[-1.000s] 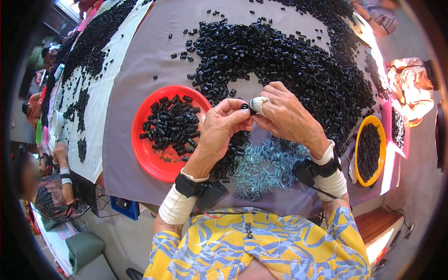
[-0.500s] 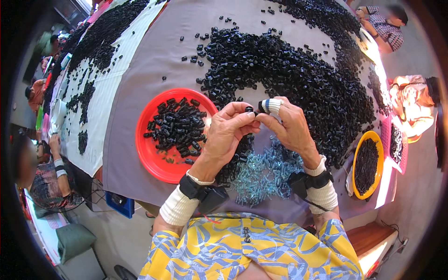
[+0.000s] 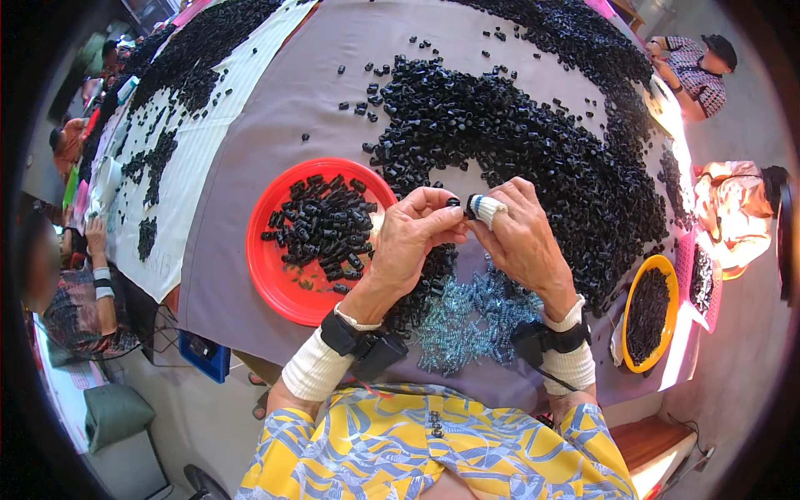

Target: Manually assembling small black plastic or rubber components at a workstation.

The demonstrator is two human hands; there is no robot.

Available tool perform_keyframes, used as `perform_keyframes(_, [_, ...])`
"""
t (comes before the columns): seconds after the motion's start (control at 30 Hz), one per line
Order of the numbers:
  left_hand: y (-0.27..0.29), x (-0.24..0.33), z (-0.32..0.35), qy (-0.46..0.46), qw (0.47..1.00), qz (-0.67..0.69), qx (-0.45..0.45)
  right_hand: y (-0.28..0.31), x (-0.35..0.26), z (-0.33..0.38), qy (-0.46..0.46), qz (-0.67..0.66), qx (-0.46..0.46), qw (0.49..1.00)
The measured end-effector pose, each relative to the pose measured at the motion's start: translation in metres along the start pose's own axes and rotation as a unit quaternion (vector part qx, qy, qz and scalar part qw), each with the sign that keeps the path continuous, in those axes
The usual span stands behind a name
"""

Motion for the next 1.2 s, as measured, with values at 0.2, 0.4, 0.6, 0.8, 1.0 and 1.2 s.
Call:
perform_keyframes(0.2, [-0.001,-0.006,-0.003,0.022,0.997,-0.073,-0.002,-0.009,0.004,0.004,-0.003,-0.045,-0.041,0.998])
perform_keyframes(0.4, [0.001,-0.009,-0.006,0.004,0.999,-0.030,-0.011,-0.010,0.009,0.007,-0.044,-0.030,-0.011,0.999])
perform_keyframes(0.6, [-0.003,-0.005,-0.003,-0.008,0.999,-0.052,-0.011,-0.009,0.010,0.010,-0.036,-0.043,-0.031,0.998])
perform_keyframes(0.8, [-0.010,-0.002,0.000,-0.037,0.994,-0.105,-0.017,0.010,0.016,0.007,-0.023,-0.101,0.040,0.994])
perform_keyframes(1.0, [-0.013,0.003,0.003,-0.067,0.984,-0.165,-0.008,0.010,0.014,0.004,-0.026,-0.069,0.013,0.997])
perform_keyframes(1.2, [-0.013,0.006,0.006,-0.083,0.970,-0.228,0.013,0.007,0.013,0.006,-0.023,-0.068,-0.002,0.997])
Point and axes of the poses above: each hand's wrist, its own z-axis away from the middle knuckle, its own y-axis out of the back of the hand, x = y × z, the point moved 10 cm from there along -z, towards the middle knuckle, and after that the axes turned 10 degrees about y, right-handed, at the moved point
